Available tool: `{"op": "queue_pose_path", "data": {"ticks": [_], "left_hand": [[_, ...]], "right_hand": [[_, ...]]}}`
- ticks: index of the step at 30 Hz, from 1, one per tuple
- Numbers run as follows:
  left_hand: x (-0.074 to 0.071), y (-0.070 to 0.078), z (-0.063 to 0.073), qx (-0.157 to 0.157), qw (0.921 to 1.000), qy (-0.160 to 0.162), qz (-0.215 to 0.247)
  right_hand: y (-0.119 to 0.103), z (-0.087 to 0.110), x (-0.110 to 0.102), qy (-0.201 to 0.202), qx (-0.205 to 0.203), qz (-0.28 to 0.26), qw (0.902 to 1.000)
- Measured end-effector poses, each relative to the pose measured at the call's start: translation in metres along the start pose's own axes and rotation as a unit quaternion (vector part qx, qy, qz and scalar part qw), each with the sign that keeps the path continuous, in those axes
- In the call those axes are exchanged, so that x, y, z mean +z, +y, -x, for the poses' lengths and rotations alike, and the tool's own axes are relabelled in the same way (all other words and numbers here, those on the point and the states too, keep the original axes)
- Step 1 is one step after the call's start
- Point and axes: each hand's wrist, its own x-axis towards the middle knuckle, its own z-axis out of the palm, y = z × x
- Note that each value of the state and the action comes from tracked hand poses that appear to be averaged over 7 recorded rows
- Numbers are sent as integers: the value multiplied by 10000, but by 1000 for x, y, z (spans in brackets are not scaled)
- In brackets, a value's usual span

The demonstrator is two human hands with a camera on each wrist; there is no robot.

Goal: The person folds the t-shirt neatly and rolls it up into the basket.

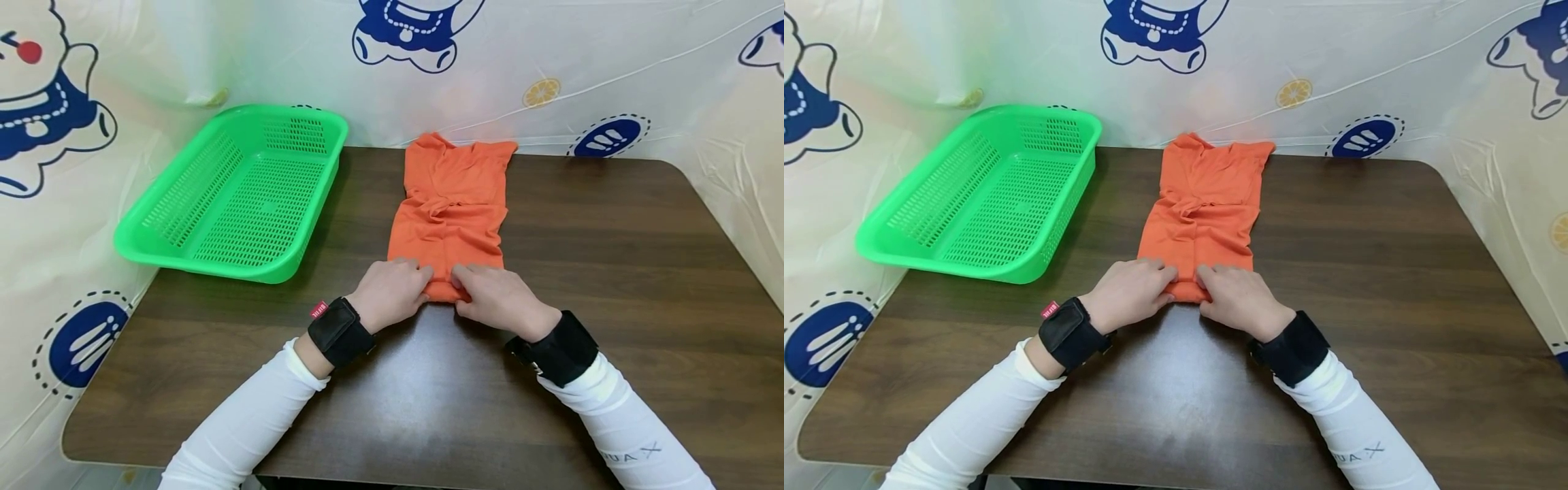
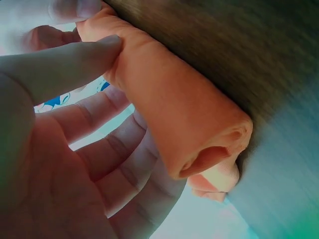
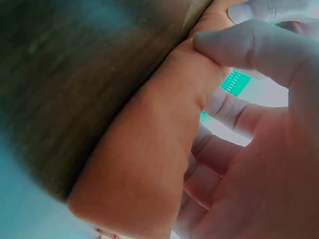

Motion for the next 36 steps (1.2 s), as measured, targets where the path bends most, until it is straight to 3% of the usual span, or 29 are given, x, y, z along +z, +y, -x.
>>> {"op": "queue_pose_path", "data": {"ticks": [10,28,33,36], "left_hand": [[-1,4,1,-18,9996,-85,-274],[-2,-3,3,52,9987,490,-113],[-4,-5,1,-84,9996,278,36],[-5,-6,1,-210,9997,29,156]], "right_hand": [[0,1,1,264,34,158,9995],[2,1,-3,694,0,221,9973],[3,2,-4,820,-75,147,9965],[3,1,-4,679,16,36,9977]]}}
